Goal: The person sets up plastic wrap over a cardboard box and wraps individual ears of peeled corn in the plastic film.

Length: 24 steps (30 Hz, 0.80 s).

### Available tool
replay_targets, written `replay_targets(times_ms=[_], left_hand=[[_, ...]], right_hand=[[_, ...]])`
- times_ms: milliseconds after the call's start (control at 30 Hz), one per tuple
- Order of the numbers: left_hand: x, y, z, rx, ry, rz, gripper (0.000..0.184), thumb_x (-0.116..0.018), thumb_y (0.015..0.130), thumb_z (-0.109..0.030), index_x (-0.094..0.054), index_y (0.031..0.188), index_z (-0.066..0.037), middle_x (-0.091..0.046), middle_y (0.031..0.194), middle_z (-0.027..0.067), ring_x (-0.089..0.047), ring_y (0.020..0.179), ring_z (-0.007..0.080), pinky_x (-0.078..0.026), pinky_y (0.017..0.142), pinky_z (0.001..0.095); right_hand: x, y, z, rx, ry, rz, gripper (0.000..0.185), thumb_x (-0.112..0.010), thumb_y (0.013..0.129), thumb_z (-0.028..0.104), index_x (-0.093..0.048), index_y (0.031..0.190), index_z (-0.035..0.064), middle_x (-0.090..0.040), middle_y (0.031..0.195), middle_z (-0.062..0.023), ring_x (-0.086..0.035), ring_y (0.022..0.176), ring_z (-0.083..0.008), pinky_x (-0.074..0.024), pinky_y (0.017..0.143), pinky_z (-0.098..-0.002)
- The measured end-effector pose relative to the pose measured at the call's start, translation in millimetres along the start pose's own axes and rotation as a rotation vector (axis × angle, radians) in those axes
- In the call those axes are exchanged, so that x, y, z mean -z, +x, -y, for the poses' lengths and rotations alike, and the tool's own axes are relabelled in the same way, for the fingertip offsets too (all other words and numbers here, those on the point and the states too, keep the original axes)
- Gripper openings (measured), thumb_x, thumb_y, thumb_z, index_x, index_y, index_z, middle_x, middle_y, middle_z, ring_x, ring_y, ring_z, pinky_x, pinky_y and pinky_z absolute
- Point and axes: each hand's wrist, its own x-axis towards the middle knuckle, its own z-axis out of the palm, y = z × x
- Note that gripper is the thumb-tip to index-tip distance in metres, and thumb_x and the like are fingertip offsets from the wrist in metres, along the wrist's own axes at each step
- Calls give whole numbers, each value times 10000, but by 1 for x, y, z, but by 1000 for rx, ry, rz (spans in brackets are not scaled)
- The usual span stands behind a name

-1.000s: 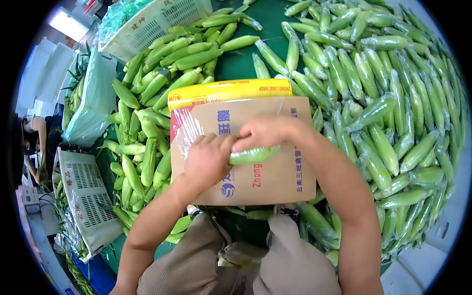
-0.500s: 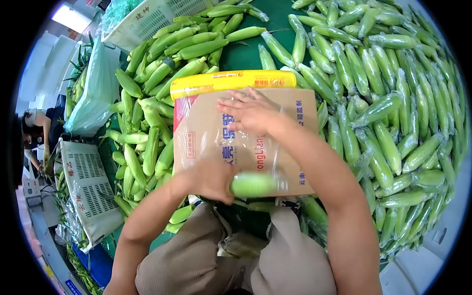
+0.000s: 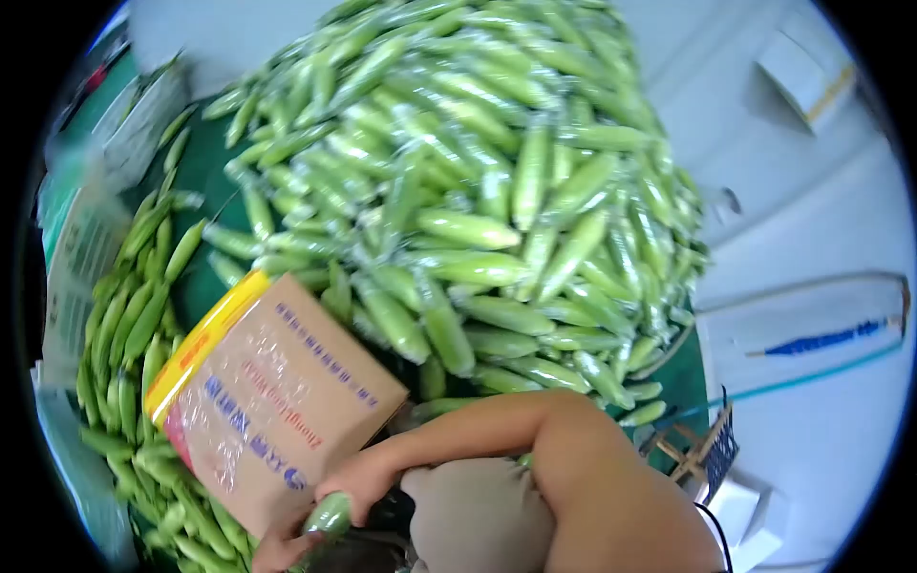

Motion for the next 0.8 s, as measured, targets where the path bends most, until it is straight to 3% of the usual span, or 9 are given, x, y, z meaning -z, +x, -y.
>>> replay_targets(times_ms=[33,167,267,400,433,533,633,700,800], left_hand=[[7,1,-18,-233,184,-221,388,-641,970,-61,-639,1352,7,-687,1162,145,-668,1012,278,-523,973,459],[28,-17,59,-313,-184,-1144,301,-686,955,-93,-711,1230,26,-703,1222,178,-672,1085,291,-557,905,383],[53,18,43,-584,-1076,-1293,362,-700,935,-247,-617,1231,-56,-671,1131,73,-615,1096,185,-459,1027,340],[-3,77,-23,-324,-1209,-1157,168,-592,997,-248,-571,1080,-103,-655,926,53,-641,853,188,-545,786,338],[-7,82,-23,-219,-1188,-1110,216,-612,987,-234,-566,1142,-92,-654,989,76,-638,904,209,-532,831,347],[-10,87,-24,163,-365,-1056,416,-673,955,-193,-551,1328,-56,-651,1180,144,-628,1059,274,-493,967,371],[14,63,1,-426,-100,-1278,464,-721,924,-125,-564,1353,-42,-652,1207,155,-622,1080,250,-483,989,374],[12,13,48,-248,-19,-1502,346,-697,957,-149,-583,1240,13,-667,1031,110,-627,1006,204,-494,940,347],[33,-49,153,364,242,-1842,486,-732,912,-162,-550,1342,-25,-638,1228,175,-584,1165,307,-462,1036,404]], right_hand=[[5,2,-6,36,28,-102,745,-856,710,231,-552,1361,35,-644,1230,-187,-622,1134,-335,-496,969,-416],[11,9,16,58,265,-342,770,-854,784,286,-504,1415,16,-641,1212,-165,-614,1141,-290,-492,992,-404],[12,28,51,-37,912,-288,851,-861,816,367,-449,1476,21,-630,1246,-176,-605,1172,-295,-482,1017,-417],[7,28,47,16,506,-576,859,-872,818,396,-448,1468,28,-642,1228,-172,-604,1170,-297,-509,974,-430],[2,29,29,150,106,-522,839,-880,809,387,-466,1449,35,-641,1227,-172,-604,1163,-295,-520,954,-433],[4,18,9,148,-15,-777,712,-912,754,301,-540,1298,33,-651,1136,-132,-642,1027,-273,-540,894,-406],[68,-37,10,105,-76,-1209,606,-843,795,229,-548,1290,40,-653,1114,-107,-645,1006,-249,-532,897,-391],[134,-104,11,98,-348,-1437,557,-777,838,208,-547,1311,25,-642,1166,-117,-631,1052,-257,-512,937,-395],[245,-213,22,-36,-983,-1656,492,-677,902,176,-546,1342,1,-625,1243,-132,-609,1122,-269,-482,996,-402]])
